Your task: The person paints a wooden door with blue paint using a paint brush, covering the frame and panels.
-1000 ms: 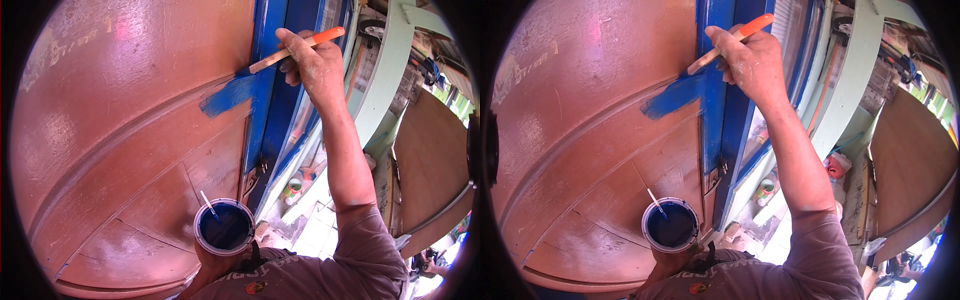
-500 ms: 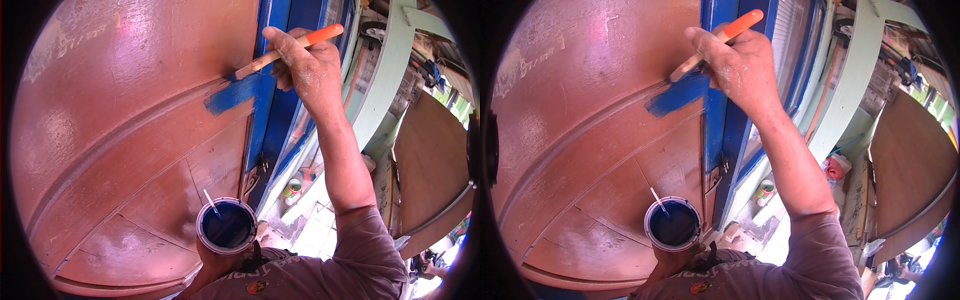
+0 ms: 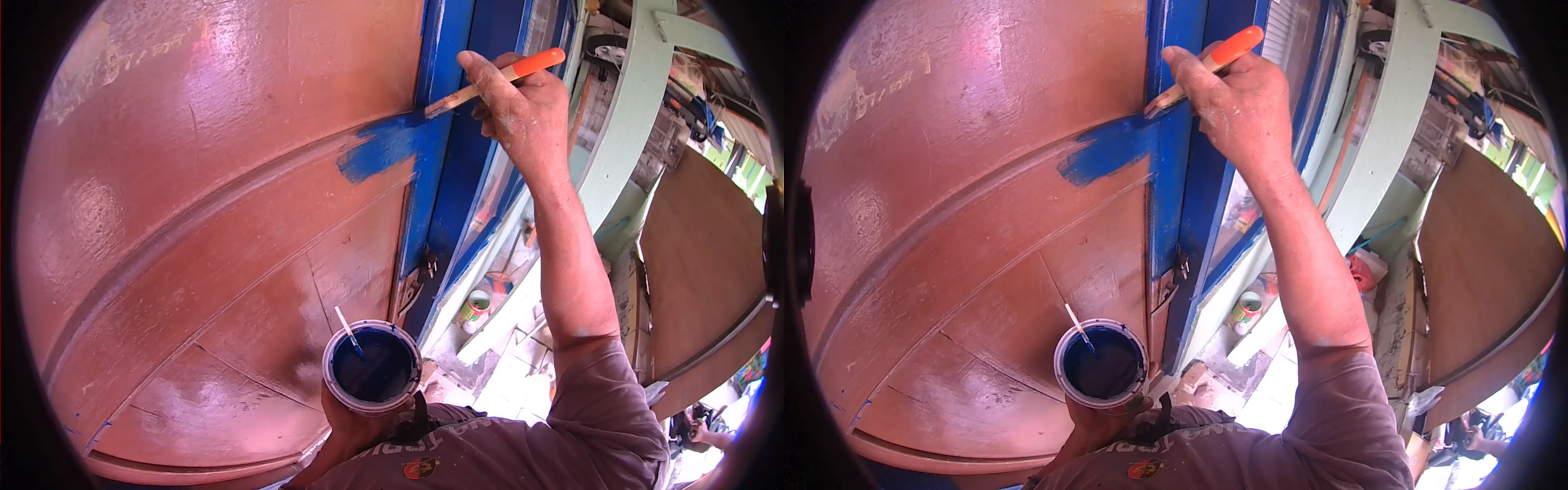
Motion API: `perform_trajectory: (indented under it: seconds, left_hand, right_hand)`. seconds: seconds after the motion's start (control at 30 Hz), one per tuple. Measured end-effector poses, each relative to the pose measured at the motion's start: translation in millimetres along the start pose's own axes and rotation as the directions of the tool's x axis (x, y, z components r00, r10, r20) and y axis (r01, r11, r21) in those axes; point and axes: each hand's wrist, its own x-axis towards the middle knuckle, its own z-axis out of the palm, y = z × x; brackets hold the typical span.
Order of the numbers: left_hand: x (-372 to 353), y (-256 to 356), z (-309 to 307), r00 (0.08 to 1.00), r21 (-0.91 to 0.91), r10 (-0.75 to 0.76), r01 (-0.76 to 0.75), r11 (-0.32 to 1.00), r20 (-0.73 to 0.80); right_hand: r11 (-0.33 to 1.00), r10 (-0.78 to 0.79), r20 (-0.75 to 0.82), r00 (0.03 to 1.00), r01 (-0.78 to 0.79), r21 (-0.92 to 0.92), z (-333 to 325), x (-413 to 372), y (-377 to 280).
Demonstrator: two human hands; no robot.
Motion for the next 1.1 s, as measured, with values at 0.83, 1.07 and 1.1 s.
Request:
perform_trajectory:
  seconds: [0.83,1.07,1.1]
  left_hand:
    - [-14,-2,-4,0.980,0.604,0.201,-0.156,0.781,-0.007]
    - [-18,7,16,1.000,0.006,-0.018,0.018,1.000,-0.005]
    - [-19,8,15,1.000,0.037,-0.007,0.007,0.999,-0.011]
  right_hand:
    - [0.977,0.014,0.101,0.995,-0.035,0.212,15,-36,-19]
    - [0.904,-0.029,0.186,0.982,-0.054,0.425,29,-49,-52]
    - [0.915,-0.025,0.173,0.985,-0.048,0.400,27,-43,-44]
